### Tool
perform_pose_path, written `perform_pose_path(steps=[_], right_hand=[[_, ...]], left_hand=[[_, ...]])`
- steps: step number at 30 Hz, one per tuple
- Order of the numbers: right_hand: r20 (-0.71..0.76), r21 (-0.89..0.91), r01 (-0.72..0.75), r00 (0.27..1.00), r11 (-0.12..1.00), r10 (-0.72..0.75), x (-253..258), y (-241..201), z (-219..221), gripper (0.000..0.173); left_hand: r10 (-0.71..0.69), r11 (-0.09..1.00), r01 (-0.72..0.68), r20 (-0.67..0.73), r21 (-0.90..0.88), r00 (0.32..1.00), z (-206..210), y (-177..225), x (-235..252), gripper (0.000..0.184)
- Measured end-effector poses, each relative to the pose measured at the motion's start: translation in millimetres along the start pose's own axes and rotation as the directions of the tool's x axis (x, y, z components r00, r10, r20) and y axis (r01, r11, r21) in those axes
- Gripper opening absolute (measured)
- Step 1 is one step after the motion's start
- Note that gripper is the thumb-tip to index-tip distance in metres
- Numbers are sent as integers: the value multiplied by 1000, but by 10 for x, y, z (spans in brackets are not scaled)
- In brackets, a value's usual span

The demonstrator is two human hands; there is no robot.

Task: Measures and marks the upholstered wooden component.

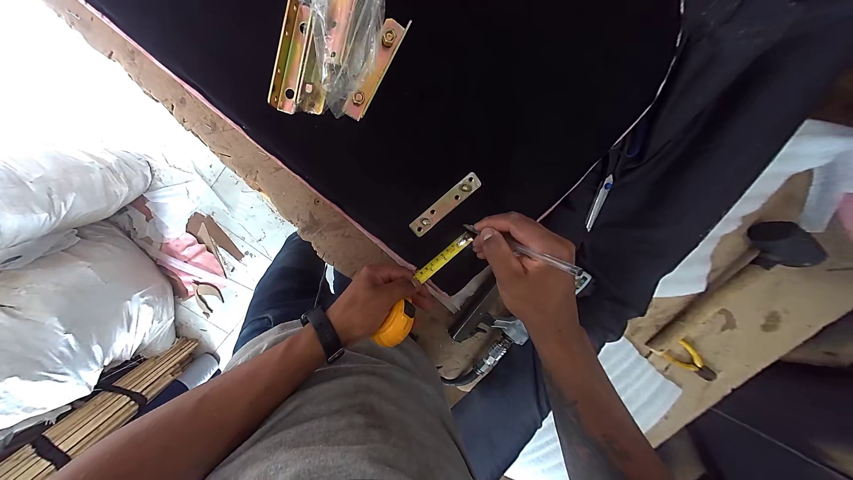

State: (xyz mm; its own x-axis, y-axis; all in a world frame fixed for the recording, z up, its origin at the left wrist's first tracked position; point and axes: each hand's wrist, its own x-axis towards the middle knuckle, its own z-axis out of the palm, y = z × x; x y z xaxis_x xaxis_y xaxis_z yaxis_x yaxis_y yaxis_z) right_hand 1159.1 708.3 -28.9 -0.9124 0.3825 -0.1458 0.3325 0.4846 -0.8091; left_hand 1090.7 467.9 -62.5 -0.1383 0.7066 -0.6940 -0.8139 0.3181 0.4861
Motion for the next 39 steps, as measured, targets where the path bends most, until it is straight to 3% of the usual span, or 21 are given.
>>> perform_pose_path(steps=[6,11,15,27,32,35,39], right_hand=[[-5,62,29,1000,998,-29,18,86,27,18],[-26,76,53,998,996,-51,-1,123,28,18],[-30,88,111,994,990,-108,38,117,82,18],[-13,67,85,996,994,-85,-1,121,11,18],[-127,202,163,982,966,-140,-45,68,-137,20],[-172,114,273,952,955,-252,0,85,-247,21],[-174,0,313,935,950,-309,51,331,-229,16]], left_hand=[[-27,987,12,91,162,996,-201,-124,-226,31],[-27,981,3,120,196,992,-275,-183,-328,35],[-35,972,8,114,234,993,-266,-213,-320,32],[-52,955,22,93,296,994,-244,-208,-326,31],[-10,938,-4,38,348,999,-276,-203,-312,30],[51,918,-33,-34,394,998,-269,-183,-305,31],[87,903,-53,-62,426,994,-221,-93,-231,33]])
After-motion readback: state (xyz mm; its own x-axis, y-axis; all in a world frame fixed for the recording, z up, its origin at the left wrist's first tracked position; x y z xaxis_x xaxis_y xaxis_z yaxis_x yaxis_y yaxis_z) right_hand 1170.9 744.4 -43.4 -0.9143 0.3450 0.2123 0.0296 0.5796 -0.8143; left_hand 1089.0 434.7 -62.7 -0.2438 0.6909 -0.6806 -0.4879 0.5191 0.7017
